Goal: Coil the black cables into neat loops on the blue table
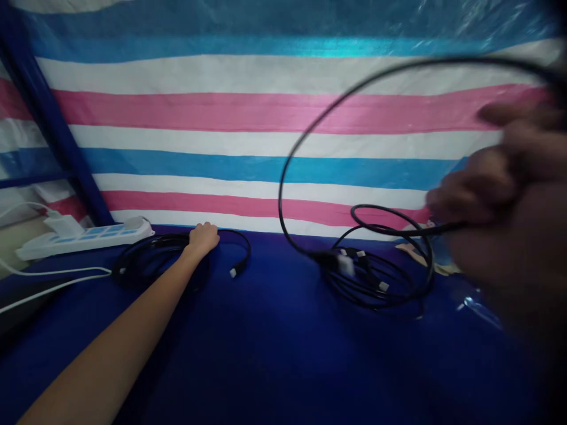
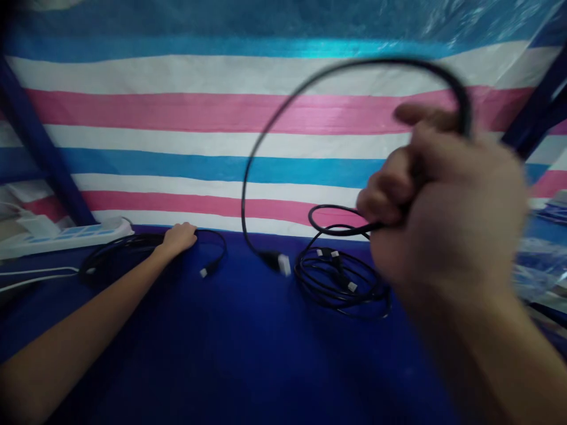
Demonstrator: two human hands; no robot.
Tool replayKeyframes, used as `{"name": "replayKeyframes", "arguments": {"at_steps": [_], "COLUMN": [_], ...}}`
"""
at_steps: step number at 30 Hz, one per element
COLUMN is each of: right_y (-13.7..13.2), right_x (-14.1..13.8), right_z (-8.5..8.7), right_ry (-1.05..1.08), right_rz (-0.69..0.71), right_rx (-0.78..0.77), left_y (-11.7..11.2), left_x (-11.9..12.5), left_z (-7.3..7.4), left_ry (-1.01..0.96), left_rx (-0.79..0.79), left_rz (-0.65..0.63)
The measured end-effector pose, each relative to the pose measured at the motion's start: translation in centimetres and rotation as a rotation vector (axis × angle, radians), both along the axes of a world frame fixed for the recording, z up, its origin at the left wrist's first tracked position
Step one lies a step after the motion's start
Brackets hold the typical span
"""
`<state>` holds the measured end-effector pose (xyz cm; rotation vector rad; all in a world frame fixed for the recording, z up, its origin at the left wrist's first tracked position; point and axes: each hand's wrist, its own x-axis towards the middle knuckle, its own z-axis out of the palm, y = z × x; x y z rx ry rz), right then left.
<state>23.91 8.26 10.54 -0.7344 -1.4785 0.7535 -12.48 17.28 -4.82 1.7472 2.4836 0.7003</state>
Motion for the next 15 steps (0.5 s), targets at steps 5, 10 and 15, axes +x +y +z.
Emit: {"name": "replayKeyframes", "arguments": {"at_steps": [5, 10, 15], "right_y": [1.4, 0.2, -1.8], "right_x": [-0.9, 0.8, 2.9], "right_z": [-5.5, -10.8, -11.6], "right_ry": [-0.198, -0.903, -0.939], "right_rz": [0.070, -0.099, 0.049], "right_rx": [-0.235, 0.016, 0.042], "left_y": [-0.2, -5.0, -13.2], "left_x": [0.7, 7.0, 14.5], "left_z": [3.1, 6.1, 6.7], "left_ry": [-0.227, -0.436, -0.884], "left_rx": [0.194, 0.250, -0.185], "left_rz": [-0.094, -0.300, -1.098]}}
